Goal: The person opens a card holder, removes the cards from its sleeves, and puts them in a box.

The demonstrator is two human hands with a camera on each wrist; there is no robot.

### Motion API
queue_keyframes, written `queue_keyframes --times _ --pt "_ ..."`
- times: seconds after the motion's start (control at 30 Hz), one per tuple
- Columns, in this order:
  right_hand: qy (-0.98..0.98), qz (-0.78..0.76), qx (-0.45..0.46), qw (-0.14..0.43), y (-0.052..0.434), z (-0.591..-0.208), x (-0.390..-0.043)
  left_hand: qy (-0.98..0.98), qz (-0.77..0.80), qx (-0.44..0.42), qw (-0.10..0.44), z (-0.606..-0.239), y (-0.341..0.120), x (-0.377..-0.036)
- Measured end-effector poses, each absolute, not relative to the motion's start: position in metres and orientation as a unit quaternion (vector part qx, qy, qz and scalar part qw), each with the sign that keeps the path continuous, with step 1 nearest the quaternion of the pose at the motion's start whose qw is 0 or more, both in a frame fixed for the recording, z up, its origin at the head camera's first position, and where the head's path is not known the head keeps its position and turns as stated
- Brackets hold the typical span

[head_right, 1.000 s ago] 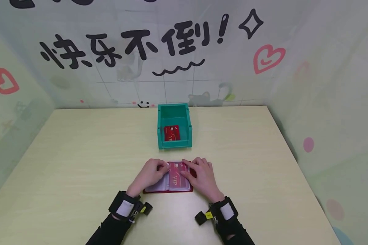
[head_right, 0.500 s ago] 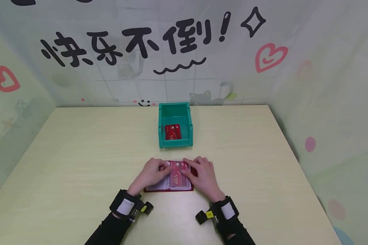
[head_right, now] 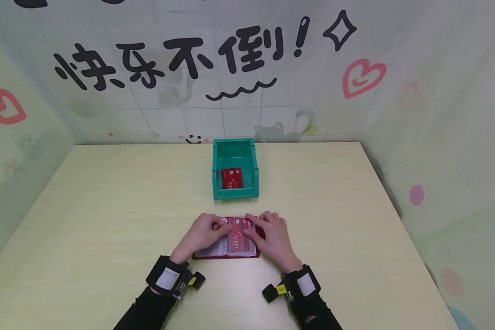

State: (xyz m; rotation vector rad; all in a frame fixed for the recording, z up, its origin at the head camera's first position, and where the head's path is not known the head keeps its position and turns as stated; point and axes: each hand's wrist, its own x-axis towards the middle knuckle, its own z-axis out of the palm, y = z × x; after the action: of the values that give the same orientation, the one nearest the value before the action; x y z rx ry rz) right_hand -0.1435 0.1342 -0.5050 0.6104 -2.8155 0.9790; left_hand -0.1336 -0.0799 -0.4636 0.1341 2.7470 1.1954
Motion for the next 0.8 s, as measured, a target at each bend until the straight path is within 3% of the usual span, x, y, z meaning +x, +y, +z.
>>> queue_keyframes --times 0.3,0.6,0.8 --pt "-0.924 0.322 0.202 0.047 0.1351 -0.5036 -0.1426 0.905 0.412 0.022 0.1 -0.4582 -0.0852 -0.132" --pt "-0.924 0.322 0.202 0.045 0.1353 -0.5021 -0.143 0.918 0.39 0.026 0.068 -0.459 -0.0815 -0.1298" --pt "-0.924 0.322 0.203 0.045 0.1342 -0.503 -0.143 0.902 0.422 -0.011 0.092 -0.4565 -0.0874 -0.1322"
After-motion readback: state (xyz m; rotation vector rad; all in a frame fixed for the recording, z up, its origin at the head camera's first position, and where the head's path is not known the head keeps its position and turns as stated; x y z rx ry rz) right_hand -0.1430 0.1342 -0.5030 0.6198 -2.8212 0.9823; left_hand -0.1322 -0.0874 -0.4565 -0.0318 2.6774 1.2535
